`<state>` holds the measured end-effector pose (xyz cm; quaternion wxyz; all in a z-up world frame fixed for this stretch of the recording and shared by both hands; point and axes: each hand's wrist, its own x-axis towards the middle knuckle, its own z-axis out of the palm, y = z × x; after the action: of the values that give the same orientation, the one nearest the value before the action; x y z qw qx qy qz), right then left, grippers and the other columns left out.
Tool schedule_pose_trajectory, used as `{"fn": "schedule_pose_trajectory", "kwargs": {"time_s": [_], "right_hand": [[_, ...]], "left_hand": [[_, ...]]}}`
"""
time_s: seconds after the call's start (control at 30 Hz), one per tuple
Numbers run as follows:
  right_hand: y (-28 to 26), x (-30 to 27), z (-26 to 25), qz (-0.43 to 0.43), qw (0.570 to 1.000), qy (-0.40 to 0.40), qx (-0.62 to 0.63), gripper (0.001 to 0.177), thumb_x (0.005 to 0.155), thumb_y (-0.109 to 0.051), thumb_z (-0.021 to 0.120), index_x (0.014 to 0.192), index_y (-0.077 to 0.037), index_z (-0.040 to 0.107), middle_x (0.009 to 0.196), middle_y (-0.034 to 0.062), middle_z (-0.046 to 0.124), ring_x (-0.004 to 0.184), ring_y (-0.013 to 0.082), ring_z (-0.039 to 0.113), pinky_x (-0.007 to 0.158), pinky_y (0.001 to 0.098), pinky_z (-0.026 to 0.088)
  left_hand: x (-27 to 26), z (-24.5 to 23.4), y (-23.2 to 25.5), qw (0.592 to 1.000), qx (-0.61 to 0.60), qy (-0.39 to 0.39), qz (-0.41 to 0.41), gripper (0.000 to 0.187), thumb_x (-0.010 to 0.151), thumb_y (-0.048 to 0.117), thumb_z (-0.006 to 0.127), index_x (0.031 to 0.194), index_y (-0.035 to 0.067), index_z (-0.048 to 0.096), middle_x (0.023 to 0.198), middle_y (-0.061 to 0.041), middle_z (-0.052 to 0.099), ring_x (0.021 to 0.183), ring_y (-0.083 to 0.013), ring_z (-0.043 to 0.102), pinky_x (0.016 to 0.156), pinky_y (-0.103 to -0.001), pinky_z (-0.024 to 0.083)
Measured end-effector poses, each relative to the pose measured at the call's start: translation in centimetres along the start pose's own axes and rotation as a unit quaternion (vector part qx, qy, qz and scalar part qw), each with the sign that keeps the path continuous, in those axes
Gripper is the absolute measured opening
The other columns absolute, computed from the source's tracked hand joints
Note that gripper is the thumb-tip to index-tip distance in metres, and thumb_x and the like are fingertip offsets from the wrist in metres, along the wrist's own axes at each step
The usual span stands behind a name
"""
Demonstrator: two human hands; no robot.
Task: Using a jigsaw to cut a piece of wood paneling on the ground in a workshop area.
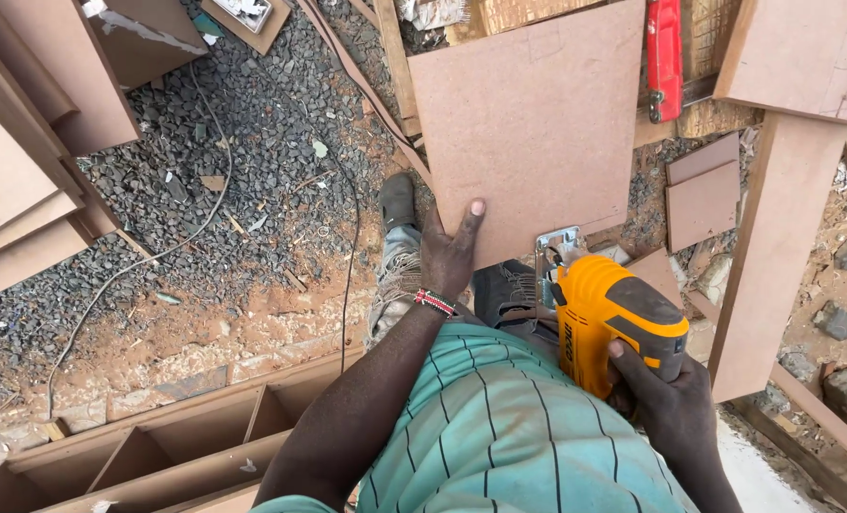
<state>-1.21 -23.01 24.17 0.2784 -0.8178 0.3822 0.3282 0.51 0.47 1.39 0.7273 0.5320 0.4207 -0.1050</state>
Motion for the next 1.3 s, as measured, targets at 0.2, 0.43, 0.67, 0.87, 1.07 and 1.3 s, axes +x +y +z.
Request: {"fn": "schedule_pose_trajectory", "kwargs": {"time_s": [0.2, 0.43, 0.67, 0.87, 1.07, 1.3], "right_hand": [[0.9, 0.7, 0.7, 0.007, 1.000, -0.006, -0.011, 0.040, 0.107, -0.035, 0.089, 0.096, 0.002, 0.080, 0.071, 0.0211, 0.072, 0.064, 0.0321, 0.070, 0.059, 0.0445, 0.059], [1.5, 1.3, 0.0, -0.042, 0.999, -0.026, 0.010, 0.037, 0.110, -0.028, 0.087, 0.090, 0.004, 0.080, 0.070, 0.0195, 0.074, 0.057, 0.0317, 0.068, 0.054, 0.0448, 0.056], [2.2, 1.9, 0.1, 0.005, 1.000, 0.003, -0.023, 0.036, 0.105, -0.033, 0.089, 0.109, 0.002, 0.083, 0.086, 0.0235, 0.083, 0.076, 0.0363, 0.083, 0.066, 0.0473, 0.069], [2.7, 2.5, 0.2, -0.004, 0.999, 0.010, -0.033, 0.039, 0.104, -0.035, 0.090, 0.105, 0.003, 0.083, 0.087, 0.0238, 0.086, 0.074, 0.0362, 0.084, 0.066, 0.0463, 0.070], [3.7, 3.3, -0.2, -0.018, 0.999, 0.010, -0.042, 0.039, 0.104, -0.036, 0.090, 0.104, 0.003, 0.085, 0.088, 0.0235, 0.088, 0.074, 0.0358, 0.085, 0.067, 0.0457, 0.071], [3.7, 3.6, -0.8, -0.002, 0.999, 0.008, -0.051, 0.043, 0.105, -0.040, 0.089, 0.102, 0.003, 0.084, 0.088, 0.0234, 0.087, 0.076, 0.0354, 0.084, 0.068, 0.0458, 0.070]], "left_hand": [[0.1, -0.1, 0.1, 1.000, 0.012, 0.008, -0.010, 0.085, 0.090, 0.078, 0.072, 0.144, 0.012, 0.076, 0.139, -0.011, 0.087, 0.131, -0.0309, 0.085, 0.104, -0.049, 0.071], [0.1, 0.3, -0.3, 1.000, -0.005, 0.001, 0.012, 0.082, 0.093, 0.076, 0.072, 0.141, 0.010, 0.076, 0.134, -0.011, 0.087, 0.123, -0.0300, 0.086, 0.093, -0.047, 0.073], [0.3, 0.4, -0.4, 1.000, 0.002, 0.005, -0.002, 0.083, 0.093, 0.075, 0.072, 0.145, 0.011, 0.076, 0.140, -0.011, 0.086, 0.129, -0.0290, 0.085, 0.101, -0.047, 0.072], [0.6, 0.7, -1.2, 1.000, -0.015, 0.001, 0.010, 0.085, 0.094, 0.075, 0.073, 0.151, 0.012, 0.074, 0.142, -0.011, 0.087, 0.131, -0.0288, 0.085, 0.102, -0.047, 0.073], [0.7, 0.8, -1.5, 1.000, -0.024, -0.001, 0.015, 0.085, 0.093, 0.076, 0.073, 0.149, 0.012, 0.075, 0.140, -0.010, 0.087, 0.129, -0.0276, 0.084, 0.100, -0.046, 0.073], [0.5, 1.1, -1.4, 0.999, -0.039, 0.009, 0.026, 0.082, 0.094, 0.075, 0.074, 0.145, 0.011, 0.075, 0.137, -0.010, 0.086, 0.127, -0.0275, 0.084, 0.099, -0.045, 0.072]]}}
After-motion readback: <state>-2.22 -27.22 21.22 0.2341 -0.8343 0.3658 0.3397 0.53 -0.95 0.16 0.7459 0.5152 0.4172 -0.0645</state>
